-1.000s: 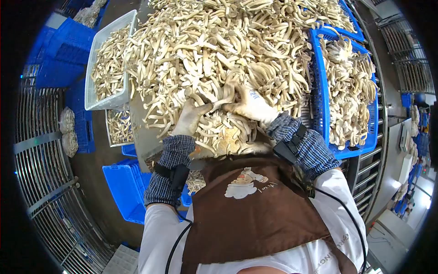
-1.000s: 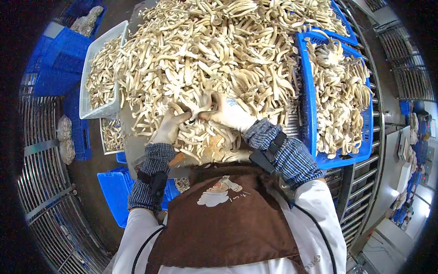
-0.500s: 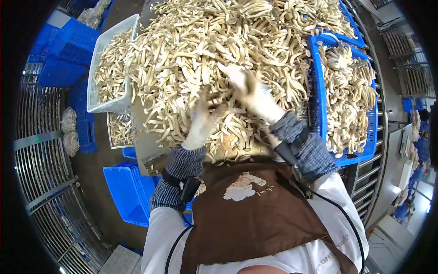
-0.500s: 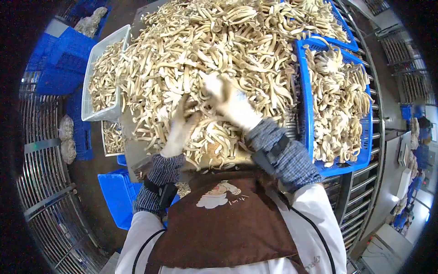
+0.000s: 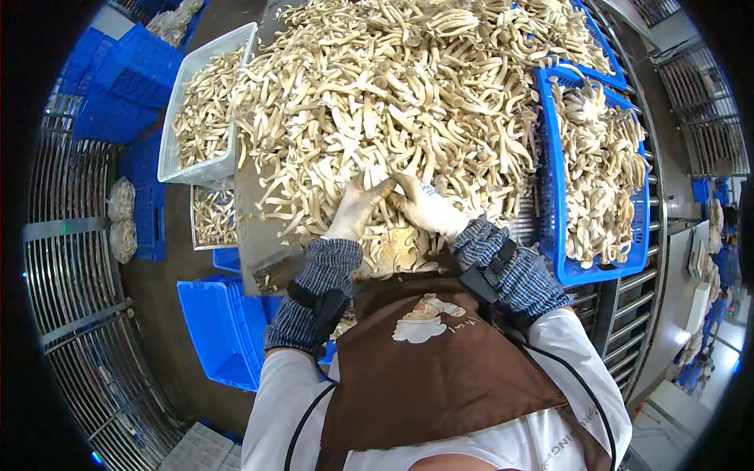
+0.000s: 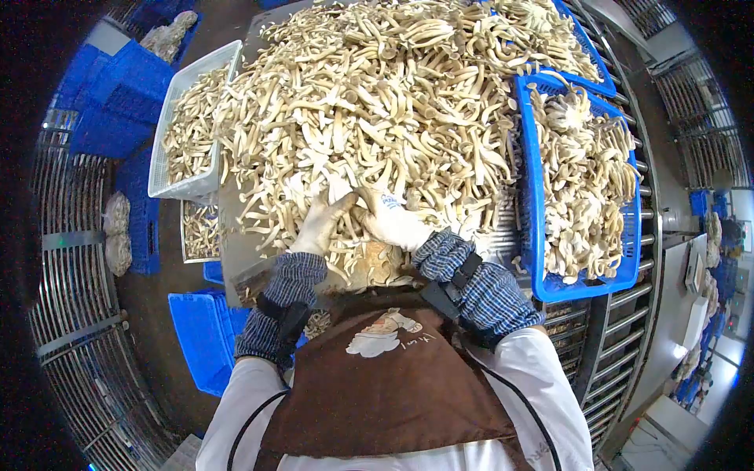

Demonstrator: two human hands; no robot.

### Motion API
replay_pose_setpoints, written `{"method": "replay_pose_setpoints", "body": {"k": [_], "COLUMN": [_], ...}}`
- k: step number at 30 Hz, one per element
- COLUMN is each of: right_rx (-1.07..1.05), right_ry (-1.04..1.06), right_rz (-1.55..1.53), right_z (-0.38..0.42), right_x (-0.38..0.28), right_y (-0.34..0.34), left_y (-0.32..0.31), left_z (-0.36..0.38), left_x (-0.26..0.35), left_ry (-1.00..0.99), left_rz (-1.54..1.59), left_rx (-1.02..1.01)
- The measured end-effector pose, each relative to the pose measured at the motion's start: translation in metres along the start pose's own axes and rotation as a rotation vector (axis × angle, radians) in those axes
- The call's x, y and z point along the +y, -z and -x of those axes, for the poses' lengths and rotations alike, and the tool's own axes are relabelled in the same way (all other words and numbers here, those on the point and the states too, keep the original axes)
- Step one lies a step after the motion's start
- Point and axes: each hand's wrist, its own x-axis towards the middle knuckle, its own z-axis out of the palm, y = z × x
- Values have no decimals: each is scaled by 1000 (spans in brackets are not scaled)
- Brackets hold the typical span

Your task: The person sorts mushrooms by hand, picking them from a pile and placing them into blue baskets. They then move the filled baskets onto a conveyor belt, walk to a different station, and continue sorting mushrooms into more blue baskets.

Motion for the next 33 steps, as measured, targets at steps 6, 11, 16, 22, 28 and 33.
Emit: {"method": "replay_pose_setpoints", "body": {"k": [6, 11, 16, 22, 28, 33], "right_rx": [89, 130, 195, 233, 398, 319], "right_ry": [-443, -277, -82, -295, -277, -255], "right_rz": [-485, -54, 145, 750, 267, -216], "right_z": [-2, 7, -4, -38, -17, 2], "right_x": [-11, 1, 2, 87, 55, -16], "right_y": [11, -3, 22, 53, 57, 25], "left_y": [21, 13, 18, 55, 12, -20], "left_z": [1, -4, -12, -38, -22, -48], "left_x": [7, -16, -12, -26, 1, -12], "left_ry": [-14, -146, -75, -304, -167, -122], "left_rz": [0, -38, -139, -574, -169, -184], "left_rx": [64, 53, 253, 216, 66, -155]}}
